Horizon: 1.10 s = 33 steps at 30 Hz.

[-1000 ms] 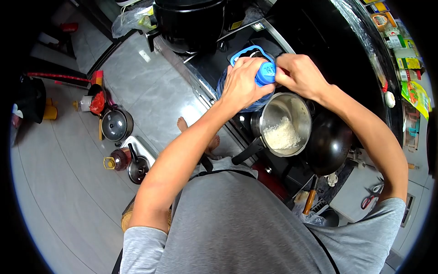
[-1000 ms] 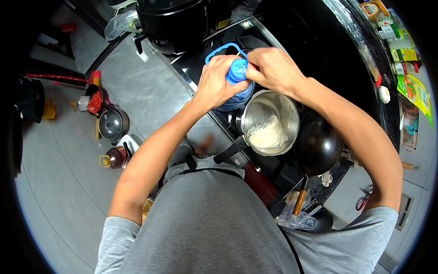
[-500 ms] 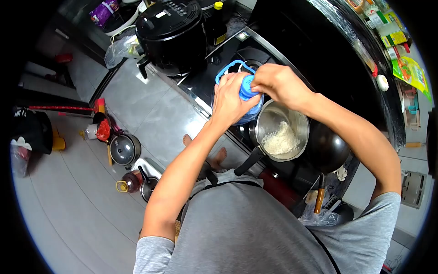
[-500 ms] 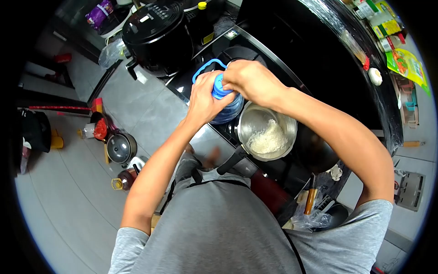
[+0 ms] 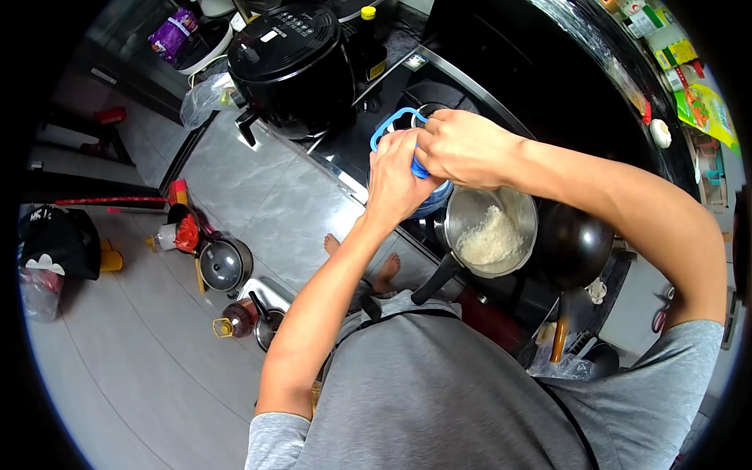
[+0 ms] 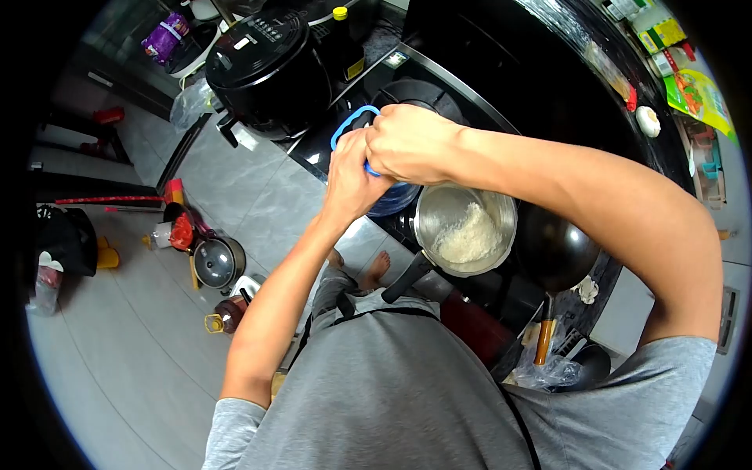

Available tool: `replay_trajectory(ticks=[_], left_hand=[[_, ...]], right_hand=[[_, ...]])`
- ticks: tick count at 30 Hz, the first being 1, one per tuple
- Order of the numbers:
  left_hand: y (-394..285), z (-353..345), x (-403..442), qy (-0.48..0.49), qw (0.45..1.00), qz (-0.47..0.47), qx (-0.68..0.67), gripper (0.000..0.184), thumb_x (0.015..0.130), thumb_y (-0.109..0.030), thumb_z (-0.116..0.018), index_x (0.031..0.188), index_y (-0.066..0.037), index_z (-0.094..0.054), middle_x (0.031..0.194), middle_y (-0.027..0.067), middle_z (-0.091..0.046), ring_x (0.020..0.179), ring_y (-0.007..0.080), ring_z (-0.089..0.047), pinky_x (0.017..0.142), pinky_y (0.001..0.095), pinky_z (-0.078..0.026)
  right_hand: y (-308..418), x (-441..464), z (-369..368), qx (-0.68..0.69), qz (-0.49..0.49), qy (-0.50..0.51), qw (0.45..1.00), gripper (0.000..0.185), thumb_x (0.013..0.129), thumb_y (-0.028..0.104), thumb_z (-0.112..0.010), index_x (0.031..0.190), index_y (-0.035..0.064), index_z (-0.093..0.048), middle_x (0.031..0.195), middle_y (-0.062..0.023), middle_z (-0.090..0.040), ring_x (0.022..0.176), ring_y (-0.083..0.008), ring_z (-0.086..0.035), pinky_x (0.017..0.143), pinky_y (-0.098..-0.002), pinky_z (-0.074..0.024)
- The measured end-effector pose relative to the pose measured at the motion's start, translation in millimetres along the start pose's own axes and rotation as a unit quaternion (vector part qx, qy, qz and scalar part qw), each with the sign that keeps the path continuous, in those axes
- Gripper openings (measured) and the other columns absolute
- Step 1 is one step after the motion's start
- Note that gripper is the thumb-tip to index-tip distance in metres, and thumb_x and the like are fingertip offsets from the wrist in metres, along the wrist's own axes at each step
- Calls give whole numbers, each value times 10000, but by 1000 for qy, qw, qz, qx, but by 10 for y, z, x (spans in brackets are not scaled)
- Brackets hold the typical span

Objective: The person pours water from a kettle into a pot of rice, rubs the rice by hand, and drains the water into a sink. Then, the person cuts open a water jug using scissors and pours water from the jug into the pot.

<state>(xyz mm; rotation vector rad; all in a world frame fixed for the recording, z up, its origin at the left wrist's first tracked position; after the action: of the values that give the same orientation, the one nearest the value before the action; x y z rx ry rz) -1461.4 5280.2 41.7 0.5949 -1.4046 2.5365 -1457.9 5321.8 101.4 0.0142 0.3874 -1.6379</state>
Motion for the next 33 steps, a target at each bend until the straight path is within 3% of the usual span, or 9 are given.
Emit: replay_trajectory(ticks=[2, 3, 17, 20, 26, 28, 29, 30, 33], left_hand=[[-4, 15, -4, -5, 1000, 6, -11, 597, 646, -242, -819, 1158, -49, -581, 1153, 126, -625, 1141, 327, -528, 914, 464, -419], [-25, 22, -2, -8, 1000, -1, -13, 593, 651, -250, -816, 1162, -59, -583, 1158, 117, -628, 1142, 325, -531, 904, 465, -419], [-14, -16, 20, 6, 1000, 23, -8, 581, 649, -245, -787, 1169, -80, -587, 1159, 108, -630, 1164, 311, -525, 900, 459, -398], [-17, -30, -6, 8, 1000, 19, -8, 570, 659, -259, -789, 1165, -86, -592, 1157, 111, -628, 1158, 309, -528, 891, 462, -402], [-35, 29, -1, 5, 1000, 14, -1, 535, 684, -276, -809, 1136, -77, -603, 1120, 101, -628, 1115, 298, -542, 862, 445, -420], [-79, 43, 4, -1, 1000, 5, -2, 525, 683, -260, -815, 1123, -66, -601, 1115, 105, -627, 1112, 307, -541, 865, 449, -421], [-82, 46, 2, -5, 1000, 4, 0, 526, 680, -254, -814, 1122, -64, -601, 1115, 108, -627, 1118, 310, -540, 876, 453, -421], [-71, 39, -4, -9, 1000, 4, 3, 527, 677, -249, -813, 1121, -62, -600, 1116, 111, -627, 1123, 313, -538, 886, 456, -420], [-46, 26, -4, -4, 1000, -1, 9, 534, 670, -241, -810, 1125, -56, -599, 1126, 115, -629, 1132, 313, -539, 908, 459, -421]], right_hand=[[-70, -21, -26, 55, -26, -11, 998, 204, 716, 172, -653, 774, -19, -611, 801, -126, -633, 783, -274, -627, 799, -358, -495], [-98, -49, 116, 92, -12, -105, 990, 162, 674, 158, -654, 621, 8, -622, 729, -165, -646, 707, -301, -654, 727, -386, -513], [-514, -328, -194, 317, -335, -76, 884, 301, 788, 227, -544, 710, -52, -627, 725, -237, -637, 697, -408, -649, 665, -467, -536], [-571, -455, -314, 374, -398, -91, 833, 309, 798, 233, -556, 739, -59, -638, 690, -237, -633, 678, -398, -652, 645, -459, -528], [-620, -601, -539, 508, -422, -121, 741, 308, 828, 244, -620, 758, -56, -636, 586, -168, -579, 557, -206, -615, 576, -339, -488], [-662, -742, -334, 483, -455, -208, 719, 317, 836, 273, -677, 830, -43, -650, 625, -119, -594, 579, -138, -577, 591, -292, -485], [-641, -726, -254, 478, -417, -266, 726, 292, 875, 297, -697, 920, 11, -659, 718, -32, -594, 614, -57, -499, 572, -250, -444], [-614, -725, -255, 474, -413, -289, 722, 316, 830, 263, -740, 1044, 39, -680, 879, -47, -644, 699, -95, -575, 640, -244, -484], [-420, -577, -157, 428, -332, -312, 781, 402, 770, 237, -790, 1105, 38, -693, 1026, -92, -682, 839, -191, -660, 710, -273, -519]])
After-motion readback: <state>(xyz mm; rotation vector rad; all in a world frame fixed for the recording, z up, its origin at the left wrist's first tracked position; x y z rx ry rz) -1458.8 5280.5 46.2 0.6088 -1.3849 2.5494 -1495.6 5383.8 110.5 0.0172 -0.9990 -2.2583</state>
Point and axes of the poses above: each hand's wrist, its own x-axis towards the middle knuckle, its own z-axis out of the back of the hand, y = z × x, the point moved 9 cm from there along x, towards the middle knuckle
